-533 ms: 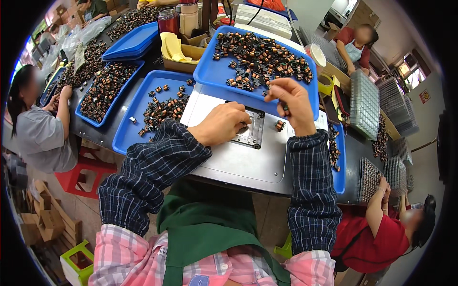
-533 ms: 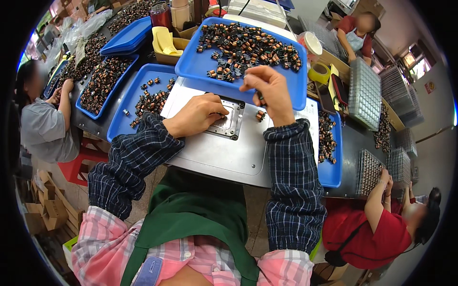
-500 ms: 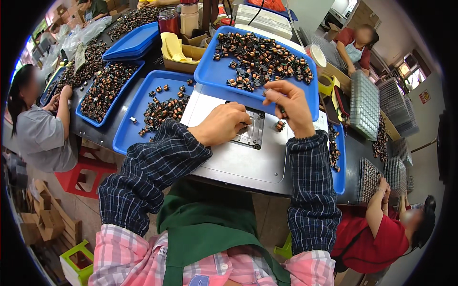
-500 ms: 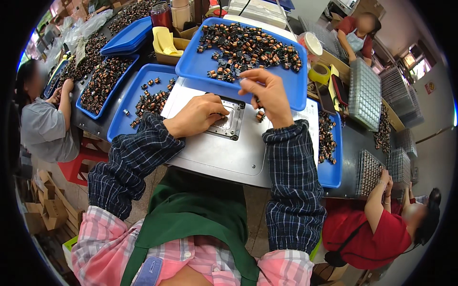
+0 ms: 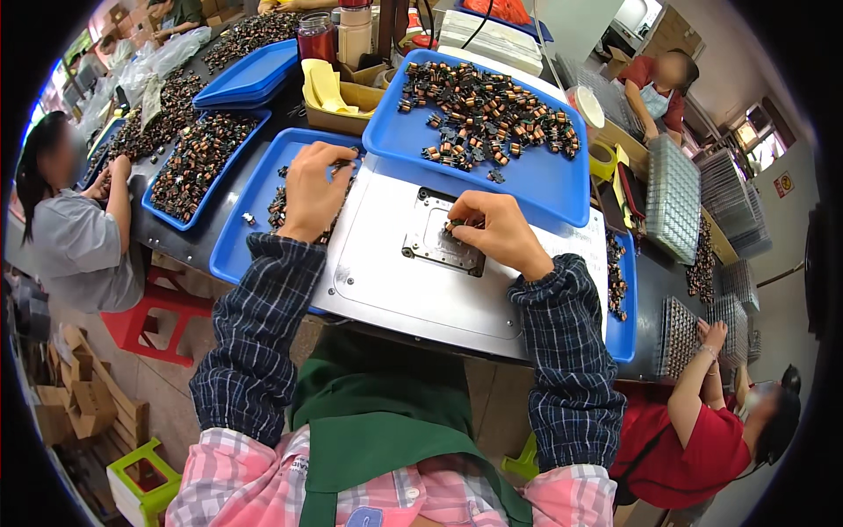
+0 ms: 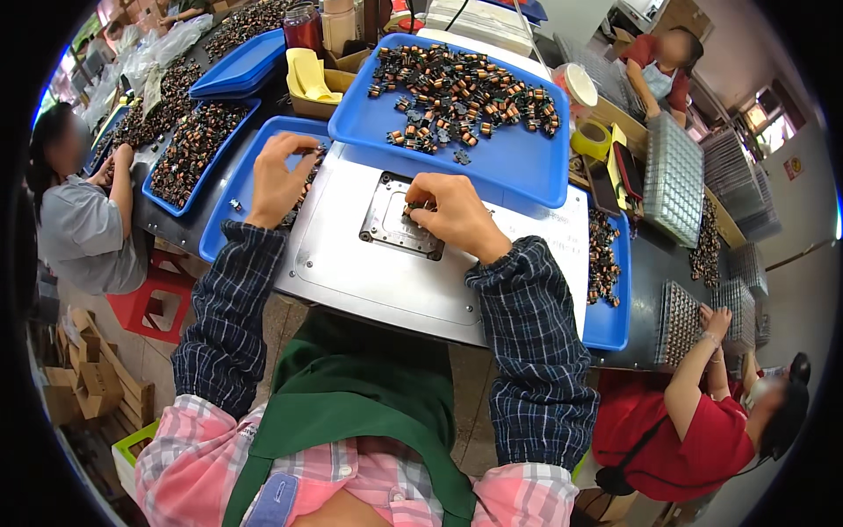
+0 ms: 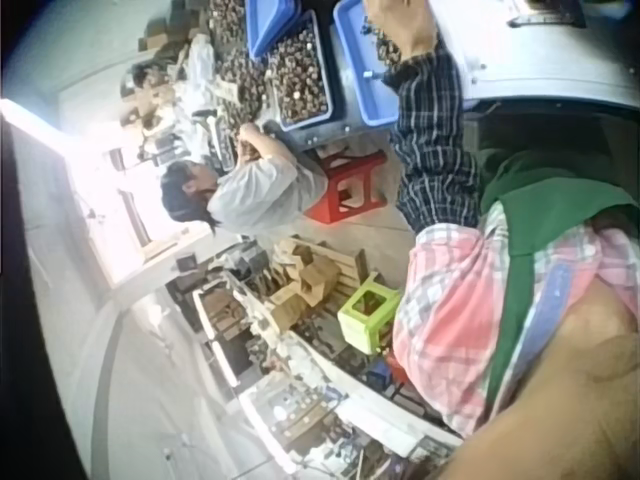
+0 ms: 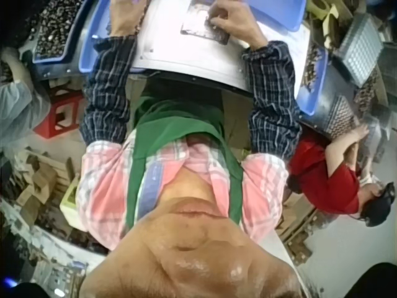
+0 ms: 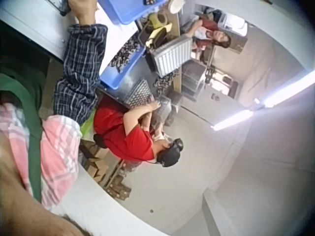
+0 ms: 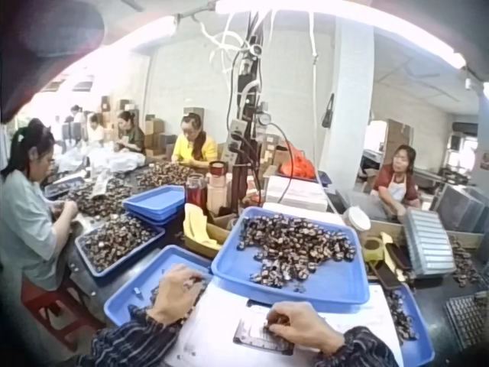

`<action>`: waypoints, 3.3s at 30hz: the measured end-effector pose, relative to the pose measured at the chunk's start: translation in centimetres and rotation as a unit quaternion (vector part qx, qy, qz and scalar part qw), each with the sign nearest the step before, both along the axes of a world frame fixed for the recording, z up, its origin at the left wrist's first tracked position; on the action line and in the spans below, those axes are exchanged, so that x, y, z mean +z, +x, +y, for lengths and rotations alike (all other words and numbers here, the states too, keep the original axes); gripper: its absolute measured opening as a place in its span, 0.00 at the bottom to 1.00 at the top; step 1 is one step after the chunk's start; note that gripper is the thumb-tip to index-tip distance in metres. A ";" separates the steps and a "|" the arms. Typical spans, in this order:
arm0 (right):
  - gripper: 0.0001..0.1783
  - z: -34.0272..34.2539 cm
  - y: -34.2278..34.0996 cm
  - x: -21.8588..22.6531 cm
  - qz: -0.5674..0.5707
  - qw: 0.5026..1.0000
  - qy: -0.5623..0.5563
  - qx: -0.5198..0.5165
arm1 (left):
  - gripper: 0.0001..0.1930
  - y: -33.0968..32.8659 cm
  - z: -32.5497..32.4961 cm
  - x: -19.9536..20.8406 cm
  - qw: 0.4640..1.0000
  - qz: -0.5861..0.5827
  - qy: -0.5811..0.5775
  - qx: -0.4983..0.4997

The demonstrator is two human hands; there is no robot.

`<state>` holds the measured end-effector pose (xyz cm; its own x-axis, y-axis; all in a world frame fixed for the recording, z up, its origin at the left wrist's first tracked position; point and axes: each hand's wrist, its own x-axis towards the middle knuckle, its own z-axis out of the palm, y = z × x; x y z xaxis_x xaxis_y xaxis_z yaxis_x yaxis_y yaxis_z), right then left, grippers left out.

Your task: Assembling small electronic components into a metal fixture on a production line.

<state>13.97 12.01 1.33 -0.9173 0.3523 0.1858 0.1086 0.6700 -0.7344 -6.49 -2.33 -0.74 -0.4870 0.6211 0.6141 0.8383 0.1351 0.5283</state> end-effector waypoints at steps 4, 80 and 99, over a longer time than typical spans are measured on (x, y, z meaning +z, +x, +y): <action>0.08 -0.2 -0.1 -0.3 0.003 0.998 0.059 0.012 | 0.09 -0.2 1.5 0.2 0.999 0.004 0.028 -0.029; 0.09 2.4 0.5 1.4 -0.033 0.999 0.037 0.022 | 0.11 -1.1 -1.8 -1.8 0.999 -0.046 -0.008 0.022; 0.09 0.3 -0.1 0.2 -0.056 0.988 0.133 0.052 | 0.11 1.9 11.7 0.4 0.984 -0.009 -0.111 -0.136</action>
<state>13.88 12.28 1.55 -0.9660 0.2068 0.1549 0.0989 0.8499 -0.5176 -4.58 9.35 -0.39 -0.2948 0.8477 0.4410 0.8498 0.0216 0.5266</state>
